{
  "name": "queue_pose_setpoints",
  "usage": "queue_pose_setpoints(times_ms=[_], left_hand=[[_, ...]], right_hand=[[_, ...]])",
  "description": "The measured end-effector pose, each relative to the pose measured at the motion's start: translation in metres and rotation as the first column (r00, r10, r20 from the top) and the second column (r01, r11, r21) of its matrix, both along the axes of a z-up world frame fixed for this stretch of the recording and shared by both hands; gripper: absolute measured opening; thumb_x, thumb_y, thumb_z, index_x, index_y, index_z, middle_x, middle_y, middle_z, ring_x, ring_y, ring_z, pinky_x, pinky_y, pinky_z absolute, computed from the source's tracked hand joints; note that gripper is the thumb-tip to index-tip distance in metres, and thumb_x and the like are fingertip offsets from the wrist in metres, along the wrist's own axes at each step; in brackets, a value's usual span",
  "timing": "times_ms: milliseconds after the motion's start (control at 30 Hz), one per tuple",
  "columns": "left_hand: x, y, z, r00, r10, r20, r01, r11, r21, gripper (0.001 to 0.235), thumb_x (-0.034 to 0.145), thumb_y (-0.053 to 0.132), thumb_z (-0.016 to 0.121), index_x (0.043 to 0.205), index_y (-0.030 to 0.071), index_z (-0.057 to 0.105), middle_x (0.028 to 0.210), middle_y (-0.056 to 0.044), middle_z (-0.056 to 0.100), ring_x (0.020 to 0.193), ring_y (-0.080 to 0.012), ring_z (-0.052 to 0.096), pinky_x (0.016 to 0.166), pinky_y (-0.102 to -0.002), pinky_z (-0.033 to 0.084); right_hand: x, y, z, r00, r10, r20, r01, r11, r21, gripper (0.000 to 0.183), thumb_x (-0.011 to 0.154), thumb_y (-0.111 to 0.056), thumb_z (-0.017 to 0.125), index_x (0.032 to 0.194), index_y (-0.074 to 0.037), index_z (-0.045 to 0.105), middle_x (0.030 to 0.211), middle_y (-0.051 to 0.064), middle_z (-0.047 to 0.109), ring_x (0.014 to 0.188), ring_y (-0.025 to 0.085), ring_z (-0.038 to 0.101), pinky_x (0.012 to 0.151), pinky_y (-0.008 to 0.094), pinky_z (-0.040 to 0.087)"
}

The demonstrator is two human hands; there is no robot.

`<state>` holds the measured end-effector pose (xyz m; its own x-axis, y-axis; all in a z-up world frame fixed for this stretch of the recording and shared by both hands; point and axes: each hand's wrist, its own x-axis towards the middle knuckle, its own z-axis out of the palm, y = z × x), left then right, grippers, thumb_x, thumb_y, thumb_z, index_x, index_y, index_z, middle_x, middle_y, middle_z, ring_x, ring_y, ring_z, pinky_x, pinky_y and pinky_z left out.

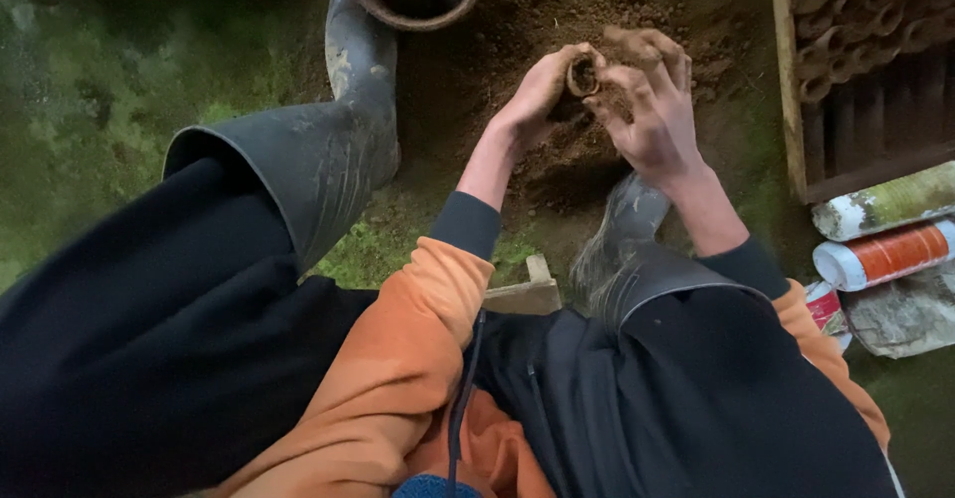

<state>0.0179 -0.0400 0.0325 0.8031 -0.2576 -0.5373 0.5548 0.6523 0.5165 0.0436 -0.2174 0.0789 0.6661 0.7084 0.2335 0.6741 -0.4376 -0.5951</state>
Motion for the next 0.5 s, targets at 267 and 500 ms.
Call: queue_pose_setpoints(times_ms=[267,500], left_hand=[[-0.004,0.014,-0.012,0.99,0.117,-0.077,-0.113,0.992,0.051,0.023,0.097,0.026,0.052,0.084,0.013,0.065,0.074,-0.003,0.057,0.062,-0.0152,0.049,0.054,-0.031,0.036],[-0.009,0.036,-0.029,0.977,0.184,-0.112,-0.154,0.961,0.231,0.03,0.101,0.032,0.044,0.088,0.016,0.065,0.09,-0.004,0.066,0.075,-0.0175,0.059,0.068,-0.032,0.045]], right_hand=[[-0.005,-0.001,-0.02,0.994,0.021,-0.108,-0.025,0.999,-0.04,0.036,0.105,-0.015,0.077,0.14,-0.009,0.07,0.169,0.011,0.037,0.154,0.035,0.027,0.124,0.057,0.023],[-0.004,-0.021,-0.066,0.828,-0.421,-0.37,0.21,0.846,-0.491,0.061,0.107,-0.021,0.063,0.16,-0.01,0.036,0.166,0.025,0.026,0.151,0.045,0.021,0.124,0.064,0.018]])
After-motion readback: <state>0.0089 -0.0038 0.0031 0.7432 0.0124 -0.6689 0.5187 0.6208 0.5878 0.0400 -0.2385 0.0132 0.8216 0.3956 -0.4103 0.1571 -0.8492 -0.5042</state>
